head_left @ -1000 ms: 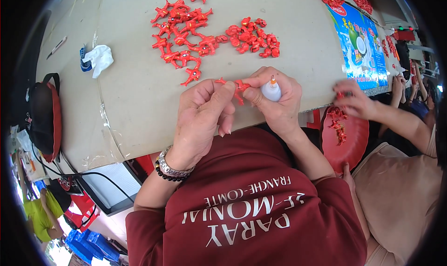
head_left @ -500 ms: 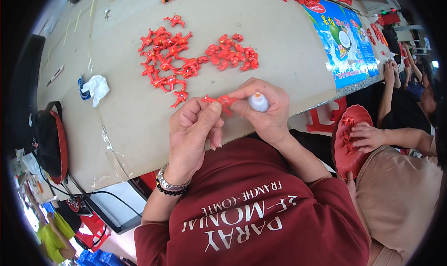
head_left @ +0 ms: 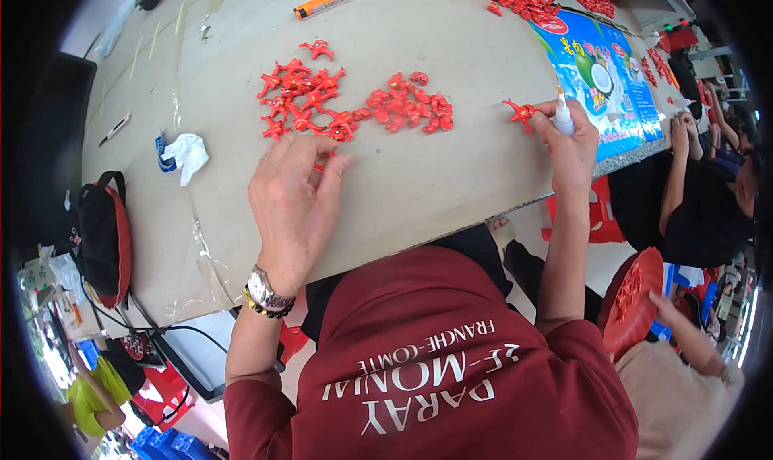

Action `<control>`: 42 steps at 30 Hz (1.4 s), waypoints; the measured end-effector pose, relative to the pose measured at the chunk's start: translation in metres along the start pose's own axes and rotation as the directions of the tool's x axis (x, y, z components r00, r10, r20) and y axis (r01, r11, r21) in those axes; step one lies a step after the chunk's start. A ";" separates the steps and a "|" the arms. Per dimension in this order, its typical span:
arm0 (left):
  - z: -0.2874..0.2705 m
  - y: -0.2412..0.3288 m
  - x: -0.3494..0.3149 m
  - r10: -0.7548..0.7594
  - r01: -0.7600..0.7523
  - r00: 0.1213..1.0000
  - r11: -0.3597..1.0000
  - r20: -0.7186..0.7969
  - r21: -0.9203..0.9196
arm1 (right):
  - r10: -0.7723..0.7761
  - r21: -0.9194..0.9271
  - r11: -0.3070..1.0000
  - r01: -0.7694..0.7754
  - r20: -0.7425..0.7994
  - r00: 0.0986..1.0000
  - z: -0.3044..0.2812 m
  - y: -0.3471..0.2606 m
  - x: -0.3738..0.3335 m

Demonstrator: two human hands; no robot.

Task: The person assembles red plastic components by applying glue from a bottle to them, then pressing the parts together by hand.

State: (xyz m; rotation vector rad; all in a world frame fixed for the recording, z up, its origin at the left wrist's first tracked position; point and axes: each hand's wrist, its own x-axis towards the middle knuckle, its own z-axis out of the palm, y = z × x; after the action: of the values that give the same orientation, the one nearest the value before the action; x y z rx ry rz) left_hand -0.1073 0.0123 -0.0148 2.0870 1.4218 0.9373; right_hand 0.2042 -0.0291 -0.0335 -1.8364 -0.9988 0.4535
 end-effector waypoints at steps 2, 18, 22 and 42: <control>-0.002 -0.007 0.008 0.136 -0.131 0.990 0.984 -0.036 0.122 | -0.013 -0.052 0.999 0.015 0.025 1.000 -0.002 0.004 0.002; 0.010 -0.011 0.040 0.172 -0.224 0.969 0.913 0.175 0.342 | -0.112 -0.049 0.992 0.113 0.025 0.993 0.002 -0.020 -0.018; 0.010 -0.012 0.034 0.245 -0.272 0.961 0.913 0.127 0.304 | -0.159 0.029 0.987 0.157 0.090 0.983 0.012 -0.033 -0.031; 0.017 -0.010 -0.036 -0.162 0.429 0.878 -0.147 0.450 -0.891 | -0.486 0.277 0.874 0.400 0.456 0.746 0.041 -0.076 -0.071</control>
State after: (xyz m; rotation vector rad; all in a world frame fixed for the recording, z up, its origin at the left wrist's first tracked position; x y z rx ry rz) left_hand -0.1100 -0.0173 -0.0430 0.5159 0.5118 1.0036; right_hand 0.1012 -0.0465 0.0058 -1.2774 -1.6683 0.7235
